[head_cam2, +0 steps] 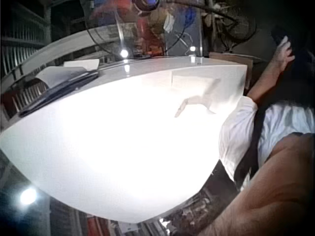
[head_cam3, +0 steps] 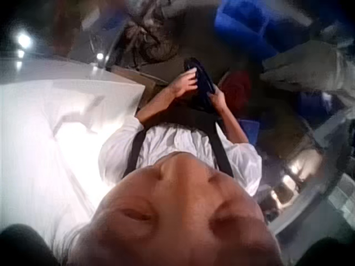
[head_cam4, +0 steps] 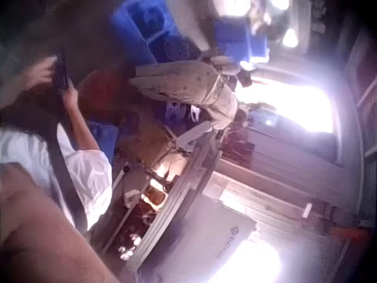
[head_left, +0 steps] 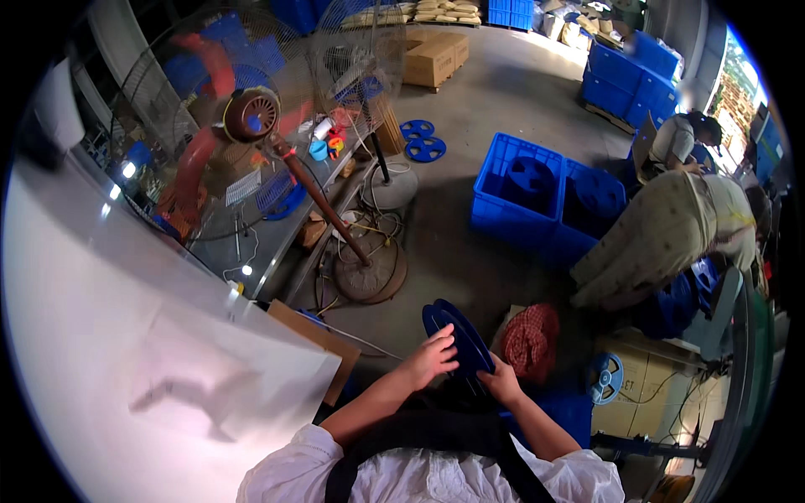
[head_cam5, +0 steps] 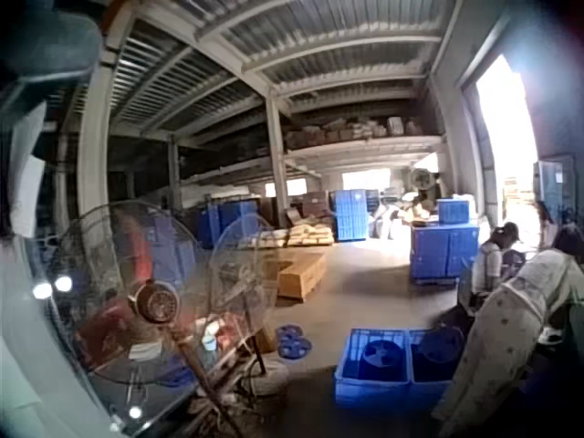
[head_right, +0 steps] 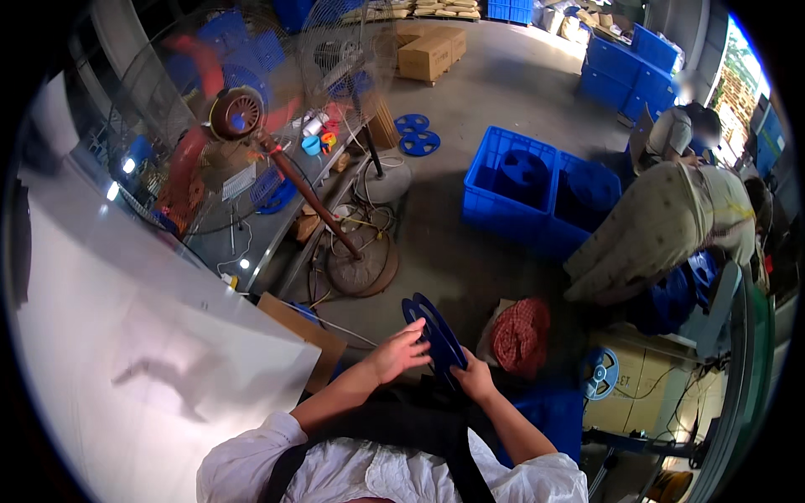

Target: The person picks up blue plastic spools from a table and stacks them into a pile. They then move to a different area to pick up more spools from the floor and place them into a large yellow bag. The person continues to handle and stack the spools, occasionally inspecting them by hand.

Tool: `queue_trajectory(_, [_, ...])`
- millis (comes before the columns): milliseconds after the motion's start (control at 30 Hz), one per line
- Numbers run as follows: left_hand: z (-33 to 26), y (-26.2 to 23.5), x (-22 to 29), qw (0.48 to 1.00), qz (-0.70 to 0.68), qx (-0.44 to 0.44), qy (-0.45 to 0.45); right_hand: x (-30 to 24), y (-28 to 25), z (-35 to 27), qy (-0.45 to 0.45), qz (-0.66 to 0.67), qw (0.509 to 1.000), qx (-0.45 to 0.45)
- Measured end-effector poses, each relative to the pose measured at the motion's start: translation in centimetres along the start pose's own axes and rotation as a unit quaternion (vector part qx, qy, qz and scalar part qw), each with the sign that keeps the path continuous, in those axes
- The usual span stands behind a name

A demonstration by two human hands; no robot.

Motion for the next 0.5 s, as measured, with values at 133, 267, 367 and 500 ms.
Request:
queue_trajectory(133, [8.2,-3.8,8.6,0.985,0.116,0.047,0.121,-6.6,-1.3,10.7,-0.028,0.005,1.000,0.002])
queue_trajectory(267, [17.1,-19.7,12.7,0.861,0.242,0.362,0.263,-13.3,-0.1,22.3,-0.032,-0.019,0.999,-0.026])
queue_trajectory(367, [23.0,-27.8,10.2,0.861,0.116,0.483,0.109,-12.9,-2.8,33.1,0.029,0.014,0.999,0.003])
queue_trajectory(500, [29.1,-31.9,8.9,0.903,0.064,0.418,0.077,-5.2,-12.7,42.8,0.118,0.209,0.963,0.120])
Point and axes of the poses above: each hand's wrist, its own z-axis towards the middle knuckle, its own y-axis out of the palm, x = y × z, the point moved 7 cm from there along z, towards the middle knuckle, and after that the axes turned 15 degrees about y, right-handed, at the moved point
